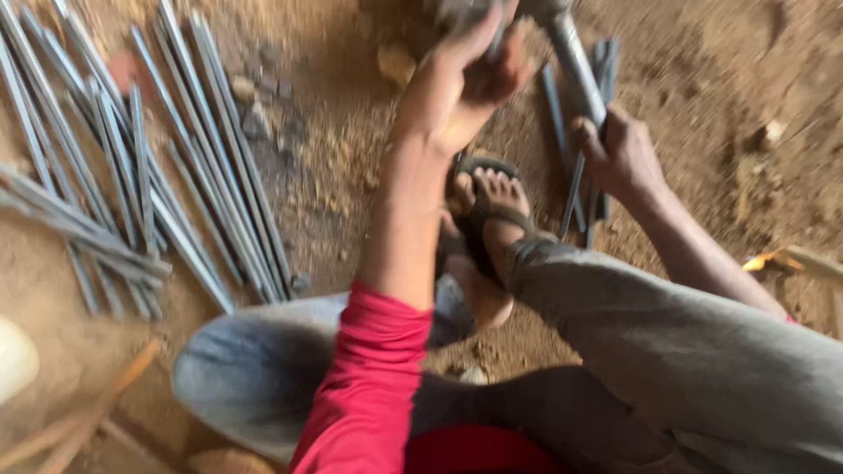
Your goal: The person sits on the ground and repeatedly hammers metal rods against a gear-shaped anvil. They pick up rods from a pile, strike them with a hammer, and then place them back down or adjust their position.
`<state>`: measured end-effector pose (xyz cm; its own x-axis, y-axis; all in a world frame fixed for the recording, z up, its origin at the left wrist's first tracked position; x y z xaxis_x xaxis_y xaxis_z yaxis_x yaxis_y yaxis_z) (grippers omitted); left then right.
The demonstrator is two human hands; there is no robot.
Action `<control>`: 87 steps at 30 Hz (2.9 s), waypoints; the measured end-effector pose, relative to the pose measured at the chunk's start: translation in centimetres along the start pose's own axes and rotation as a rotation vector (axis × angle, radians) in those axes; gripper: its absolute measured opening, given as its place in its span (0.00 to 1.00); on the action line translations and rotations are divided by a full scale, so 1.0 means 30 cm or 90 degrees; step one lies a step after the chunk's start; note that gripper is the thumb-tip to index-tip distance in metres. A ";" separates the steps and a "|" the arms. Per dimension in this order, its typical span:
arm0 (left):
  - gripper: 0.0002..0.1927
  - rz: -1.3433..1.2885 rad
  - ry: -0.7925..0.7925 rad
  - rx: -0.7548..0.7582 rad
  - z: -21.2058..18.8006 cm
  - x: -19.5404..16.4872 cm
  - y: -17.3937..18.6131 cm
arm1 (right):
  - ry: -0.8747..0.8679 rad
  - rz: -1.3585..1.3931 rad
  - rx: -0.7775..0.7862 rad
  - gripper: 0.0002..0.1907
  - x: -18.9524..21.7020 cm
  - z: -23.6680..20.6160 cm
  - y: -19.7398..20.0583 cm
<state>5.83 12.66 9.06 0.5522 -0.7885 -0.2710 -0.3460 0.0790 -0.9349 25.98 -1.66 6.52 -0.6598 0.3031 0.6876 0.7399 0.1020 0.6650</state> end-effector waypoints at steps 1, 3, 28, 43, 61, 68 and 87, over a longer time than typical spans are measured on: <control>0.10 0.080 0.024 -0.095 -0.012 0.007 0.054 | -0.005 0.024 0.000 0.19 0.002 0.007 0.018; 0.11 0.234 0.045 -0.284 -0.011 0.006 0.154 | -0.038 0.053 -0.018 0.21 -0.002 0.017 0.054; 0.12 0.064 -0.027 -0.387 0.027 0.070 0.355 | -0.034 -0.110 -0.038 0.19 0.028 0.015 -0.009; 0.27 -0.061 0.011 -0.050 -0.040 -0.027 -0.069 | -0.007 -0.037 -0.033 0.18 0.051 -0.005 -0.012; 0.18 -0.053 -0.075 -0.045 0.004 0.001 -0.099 | 0.005 -0.051 -0.036 0.19 0.056 -0.006 -0.011; 0.21 0.000 -0.041 -0.049 -0.019 -0.007 -0.086 | -0.006 -0.020 -0.028 0.18 0.004 -0.015 -0.032; 0.30 0.973 -0.117 -0.616 -0.227 0.076 0.365 | 0.154 -0.018 -0.090 0.17 0.058 0.154 0.104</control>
<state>-1.87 7.59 -0.24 -0.5935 -0.2953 -0.7487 -0.8045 0.1914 0.5622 27.75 3.56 8.45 -0.7046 0.0650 0.7066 0.7063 -0.0311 0.7072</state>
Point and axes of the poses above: each hand's wrist, its own z-axis towards the middle knuckle, its own y-axis out of the back of the hand, x = y × z, the point moved 7 cm from there along z, towards the middle knuckle, and after that the axes turned 7 degrees about y, right-handed, at the moved point
